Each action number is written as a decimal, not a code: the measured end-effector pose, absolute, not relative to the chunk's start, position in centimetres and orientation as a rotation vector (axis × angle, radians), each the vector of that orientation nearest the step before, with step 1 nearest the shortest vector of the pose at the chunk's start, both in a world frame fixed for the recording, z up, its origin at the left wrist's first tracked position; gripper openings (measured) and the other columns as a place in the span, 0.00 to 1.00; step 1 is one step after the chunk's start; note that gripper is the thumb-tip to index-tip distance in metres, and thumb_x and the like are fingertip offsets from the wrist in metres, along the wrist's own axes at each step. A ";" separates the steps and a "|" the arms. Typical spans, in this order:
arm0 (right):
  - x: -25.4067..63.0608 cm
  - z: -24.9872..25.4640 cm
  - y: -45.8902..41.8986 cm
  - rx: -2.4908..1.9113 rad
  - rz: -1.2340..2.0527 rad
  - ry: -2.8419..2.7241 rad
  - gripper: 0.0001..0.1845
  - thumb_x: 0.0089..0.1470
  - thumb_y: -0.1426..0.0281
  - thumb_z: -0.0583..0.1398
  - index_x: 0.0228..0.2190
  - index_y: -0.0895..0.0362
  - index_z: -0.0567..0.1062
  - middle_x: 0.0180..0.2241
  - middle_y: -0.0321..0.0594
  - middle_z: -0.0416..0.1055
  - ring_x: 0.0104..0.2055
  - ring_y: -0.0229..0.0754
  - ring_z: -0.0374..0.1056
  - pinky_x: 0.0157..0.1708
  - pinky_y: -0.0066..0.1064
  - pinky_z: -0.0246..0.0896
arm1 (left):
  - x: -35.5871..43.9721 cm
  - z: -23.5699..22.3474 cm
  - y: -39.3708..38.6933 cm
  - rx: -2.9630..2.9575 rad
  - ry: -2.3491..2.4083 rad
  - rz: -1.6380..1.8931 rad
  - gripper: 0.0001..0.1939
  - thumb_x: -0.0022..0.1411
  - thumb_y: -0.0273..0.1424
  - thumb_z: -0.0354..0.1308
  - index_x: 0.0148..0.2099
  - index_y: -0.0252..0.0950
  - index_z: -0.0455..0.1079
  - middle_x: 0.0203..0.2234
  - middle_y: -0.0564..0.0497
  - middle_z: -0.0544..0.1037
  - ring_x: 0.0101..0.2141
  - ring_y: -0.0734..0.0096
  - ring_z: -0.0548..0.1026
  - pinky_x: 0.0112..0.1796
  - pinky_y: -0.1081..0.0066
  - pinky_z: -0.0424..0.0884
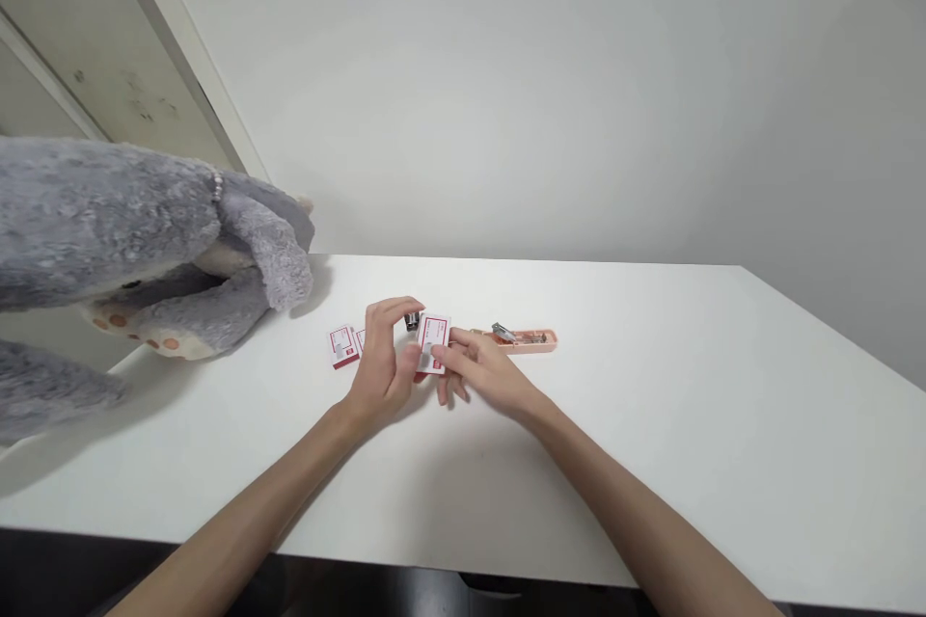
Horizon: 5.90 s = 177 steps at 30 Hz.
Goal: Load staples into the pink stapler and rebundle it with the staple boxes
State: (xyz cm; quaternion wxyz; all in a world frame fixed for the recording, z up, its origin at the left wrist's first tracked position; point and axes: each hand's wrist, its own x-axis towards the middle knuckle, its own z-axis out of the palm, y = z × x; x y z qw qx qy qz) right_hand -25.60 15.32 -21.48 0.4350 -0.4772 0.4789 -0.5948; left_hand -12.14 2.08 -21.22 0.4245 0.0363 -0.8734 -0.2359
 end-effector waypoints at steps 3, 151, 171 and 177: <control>-26.3 -21.9 15.3 -1.068 -1.467 0.979 0.18 0.66 0.53 0.60 0.39 0.56 0.74 0.31 0.39 0.77 0.22 0.35 0.67 0.23 0.29 0.59 | -12.2 -20.6 2.8 0.140 -2.113 -0.984 0.18 0.77 0.41 0.45 0.60 0.40 0.63 0.52 0.41 0.75 0.53 0.57 0.73 0.55 0.56 0.68; -25.0 -21.9 15.3 -1.288 -1.611 1.938 0.14 0.63 0.54 0.60 0.41 0.51 0.74 0.22 0.25 0.50 0.24 0.36 0.52 0.28 0.29 0.48 | -13.1 -19.3 1.5 0.398 -1.304 -1.862 0.13 0.55 0.31 0.63 0.44 0.40 0.67 0.42 0.48 0.82 0.36 0.64 0.79 0.44 0.62 0.73; -25.8 -20.9 15.2 -0.720 -1.410 1.102 0.24 0.63 0.52 0.61 0.23 0.52 0.61 0.17 0.22 0.39 0.19 0.31 0.30 0.16 0.26 0.26 | -12.9 -19.5 1.4 0.300 -1.386 -1.912 0.14 0.56 0.31 0.60 0.46 0.40 0.67 0.42 0.48 0.81 0.34 0.66 0.75 0.41 0.63 0.72; -25.9 -21.6 15.3 -0.793 -1.440 1.040 0.25 0.62 0.47 0.61 0.27 0.53 0.64 0.19 0.21 0.41 0.19 0.30 0.32 0.16 0.25 0.28 | -12.9 -19.5 1.5 0.266 -1.421 -1.945 0.15 0.54 0.30 0.59 0.46 0.38 0.71 0.43 0.46 0.81 0.36 0.63 0.77 0.41 0.63 0.73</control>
